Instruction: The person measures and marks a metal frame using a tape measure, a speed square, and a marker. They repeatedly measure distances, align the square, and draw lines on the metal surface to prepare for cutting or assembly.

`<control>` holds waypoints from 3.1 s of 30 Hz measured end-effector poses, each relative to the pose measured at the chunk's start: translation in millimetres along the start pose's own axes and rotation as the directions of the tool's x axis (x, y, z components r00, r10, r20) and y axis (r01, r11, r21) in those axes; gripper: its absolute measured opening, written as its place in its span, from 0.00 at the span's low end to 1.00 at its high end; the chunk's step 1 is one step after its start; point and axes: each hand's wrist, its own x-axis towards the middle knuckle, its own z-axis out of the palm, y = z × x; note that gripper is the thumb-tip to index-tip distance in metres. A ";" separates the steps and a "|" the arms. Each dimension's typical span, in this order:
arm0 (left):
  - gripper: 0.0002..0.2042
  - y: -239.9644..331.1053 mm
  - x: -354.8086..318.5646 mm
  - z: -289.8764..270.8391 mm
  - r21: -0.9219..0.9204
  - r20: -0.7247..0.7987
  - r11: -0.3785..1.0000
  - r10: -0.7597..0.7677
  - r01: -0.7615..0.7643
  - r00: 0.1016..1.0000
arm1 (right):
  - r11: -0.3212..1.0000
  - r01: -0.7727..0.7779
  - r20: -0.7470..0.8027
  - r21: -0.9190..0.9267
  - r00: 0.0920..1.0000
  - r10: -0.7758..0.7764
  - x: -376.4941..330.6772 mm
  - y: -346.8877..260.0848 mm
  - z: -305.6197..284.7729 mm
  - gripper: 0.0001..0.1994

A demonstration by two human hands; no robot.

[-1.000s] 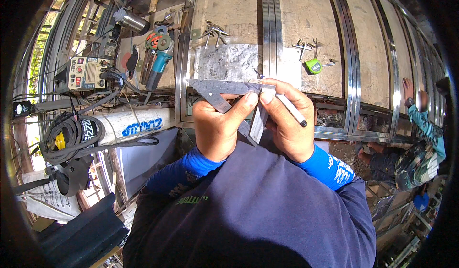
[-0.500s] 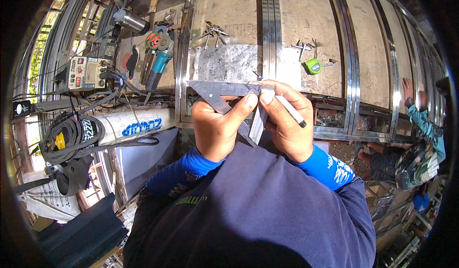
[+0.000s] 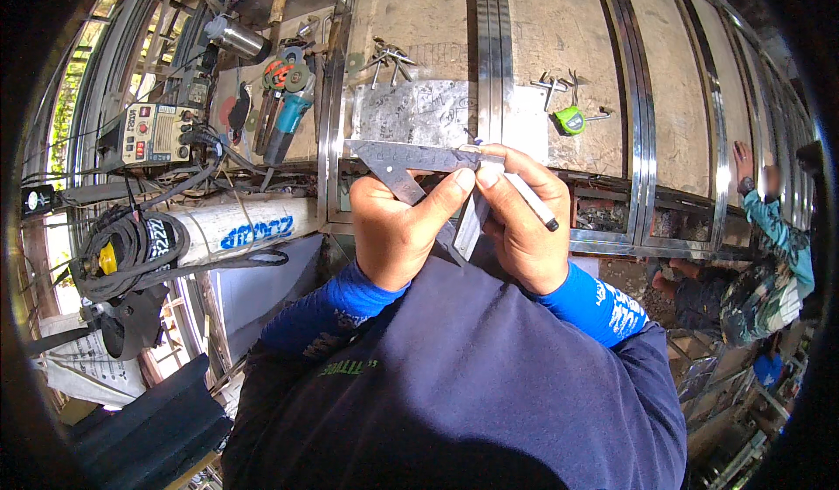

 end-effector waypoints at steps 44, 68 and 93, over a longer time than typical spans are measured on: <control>0.07 -18.8 3.0 -7.6 -0.087 0.062 0.978 -0.186 0.191 0.981 | 0.793 0.528 0.252 -0.304 0.847 -0.467 28.0 -10.3 -31.8 0.05; 0.09 -25.7 2.8 -13.2 -0.089 0.089 0.972 -0.210 0.218 0.974 | 0.862 0.424 0.020 -0.277 0.900 -0.436 7.3 -16.8 -53.2 0.05; 0.06 -21.3 0.6 -6.4 -0.002 0.070 0.981 -0.193 0.194 0.979 | 0.574 0.654 0.363 -0.492 0.754 -0.547 25.2 -22.6 -39.8 0.04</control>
